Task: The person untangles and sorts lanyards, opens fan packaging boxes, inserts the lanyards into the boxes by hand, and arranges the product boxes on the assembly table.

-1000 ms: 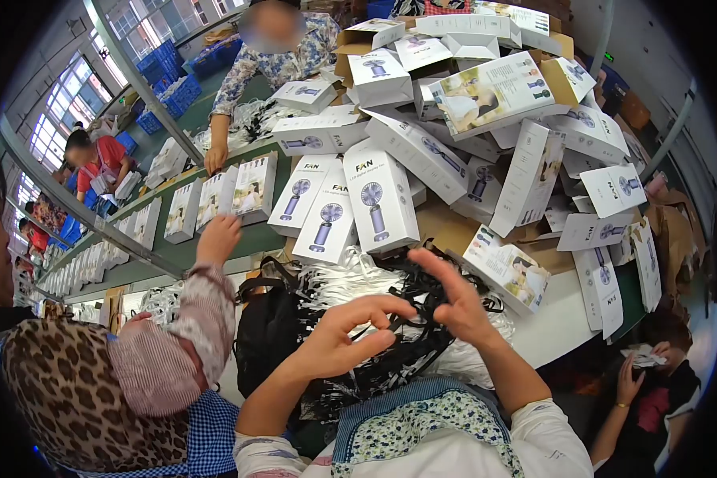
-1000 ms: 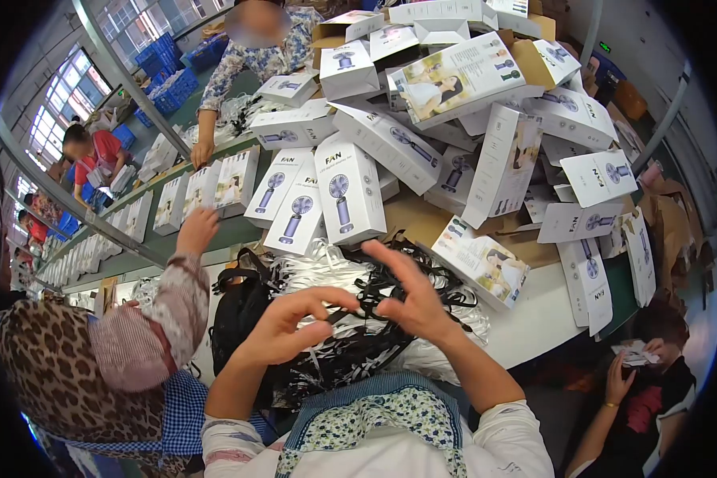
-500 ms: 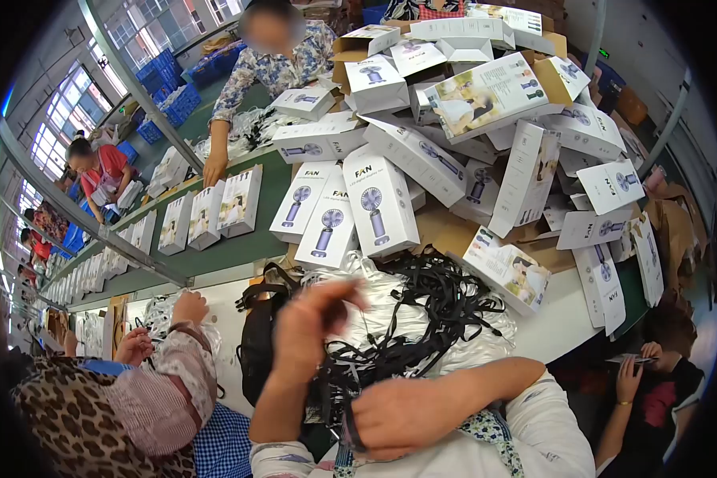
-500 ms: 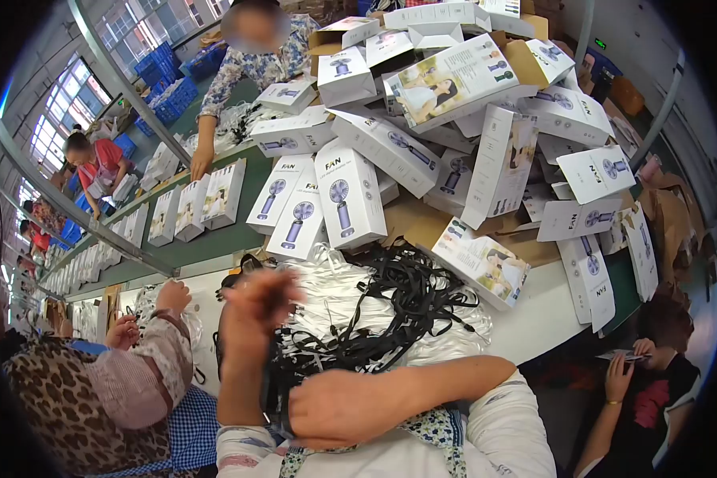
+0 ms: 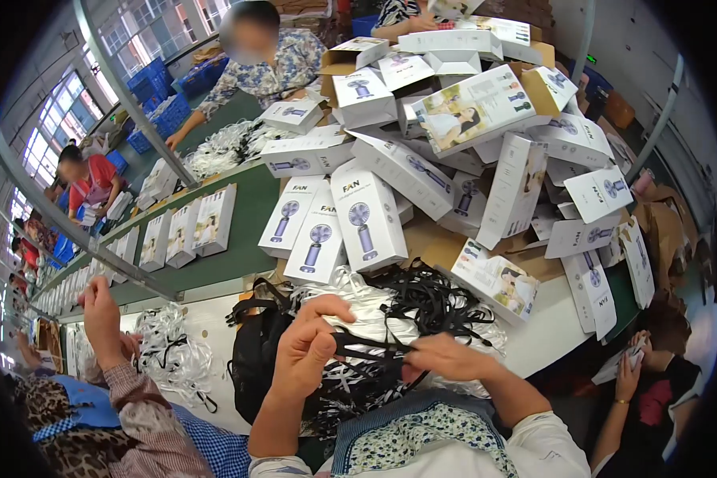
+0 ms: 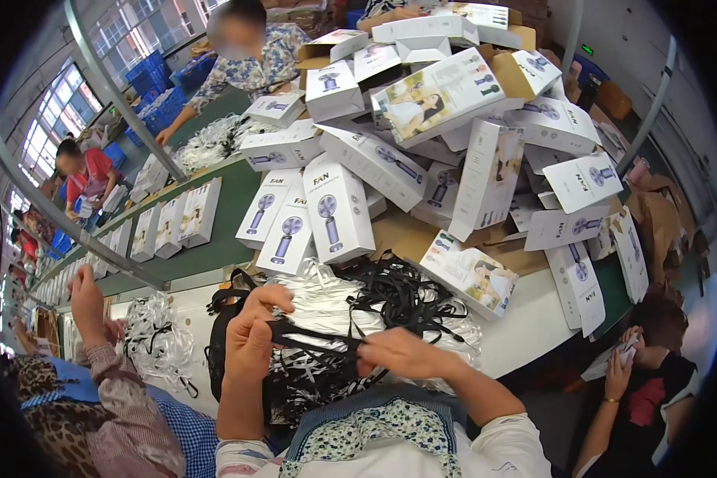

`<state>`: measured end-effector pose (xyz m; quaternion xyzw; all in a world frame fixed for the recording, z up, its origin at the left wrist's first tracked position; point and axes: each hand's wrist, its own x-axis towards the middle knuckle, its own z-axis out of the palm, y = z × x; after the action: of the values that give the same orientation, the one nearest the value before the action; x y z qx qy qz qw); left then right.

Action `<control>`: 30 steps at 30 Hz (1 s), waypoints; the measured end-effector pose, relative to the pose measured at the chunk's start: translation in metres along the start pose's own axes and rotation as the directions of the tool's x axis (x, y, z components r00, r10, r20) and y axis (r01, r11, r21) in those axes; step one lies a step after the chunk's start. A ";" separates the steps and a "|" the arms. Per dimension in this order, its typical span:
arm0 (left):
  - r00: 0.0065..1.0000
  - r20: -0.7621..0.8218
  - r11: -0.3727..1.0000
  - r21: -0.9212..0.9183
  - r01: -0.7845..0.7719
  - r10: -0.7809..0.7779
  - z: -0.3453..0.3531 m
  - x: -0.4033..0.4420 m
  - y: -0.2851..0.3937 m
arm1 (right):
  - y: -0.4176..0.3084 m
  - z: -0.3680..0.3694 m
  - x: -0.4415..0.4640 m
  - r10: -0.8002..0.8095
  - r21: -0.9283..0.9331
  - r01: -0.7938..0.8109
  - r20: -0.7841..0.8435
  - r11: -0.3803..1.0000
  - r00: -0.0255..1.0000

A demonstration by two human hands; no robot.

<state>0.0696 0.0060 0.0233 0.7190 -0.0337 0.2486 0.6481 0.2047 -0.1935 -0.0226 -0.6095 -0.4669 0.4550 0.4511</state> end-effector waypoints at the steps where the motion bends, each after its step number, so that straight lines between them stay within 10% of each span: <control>1: 0.994 -0.053 0.965 -0.250 0.080 -0.096 0.016 0.005 0.007 | 0.003 0.009 0.002 0.015 0.089 -0.020 0.055 0.996 0.998; 4: 0.896 0.066 0.532 -0.785 0.318 -0.439 0.027 0.009 -0.002 | -0.006 0.010 0.003 -0.020 0.016 0.020 0.010 1.000 1.000; 6: 0.869 0.059 0.404 -0.869 0.287 -0.491 0.026 0.013 -0.004 | 0.022 -0.001 -0.001 -0.305 -0.439 0.153 -0.300 0.885 0.904; 10: 0.858 -0.065 0.532 -0.808 0.254 -0.510 0.020 0.010 -0.009 | 0.054 -0.051 -0.043 -0.323 -0.504 -0.273 -0.800 0.820 0.505; 15: 0.858 -0.064 0.564 -0.778 0.277 -0.509 0.021 0.011 -0.012 | 0.107 -0.096 -0.092 0.027 -0.564 -0.650 -0.745 0.510 0.667; 30: 0.973 -0.216 0.752 -0.655 -0.079 -0.086 0.014 0.036 0.009 | -0.023 -0.054 -0.097 -0.173 -0.787 -0.463 -0.564 0.409 0.807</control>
<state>0.1023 0.0007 0.0454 0.4102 -0.0415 0.3019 0.8596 0.2391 -0.2916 0.0224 -0.8983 -0.4204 -0.0319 0.1241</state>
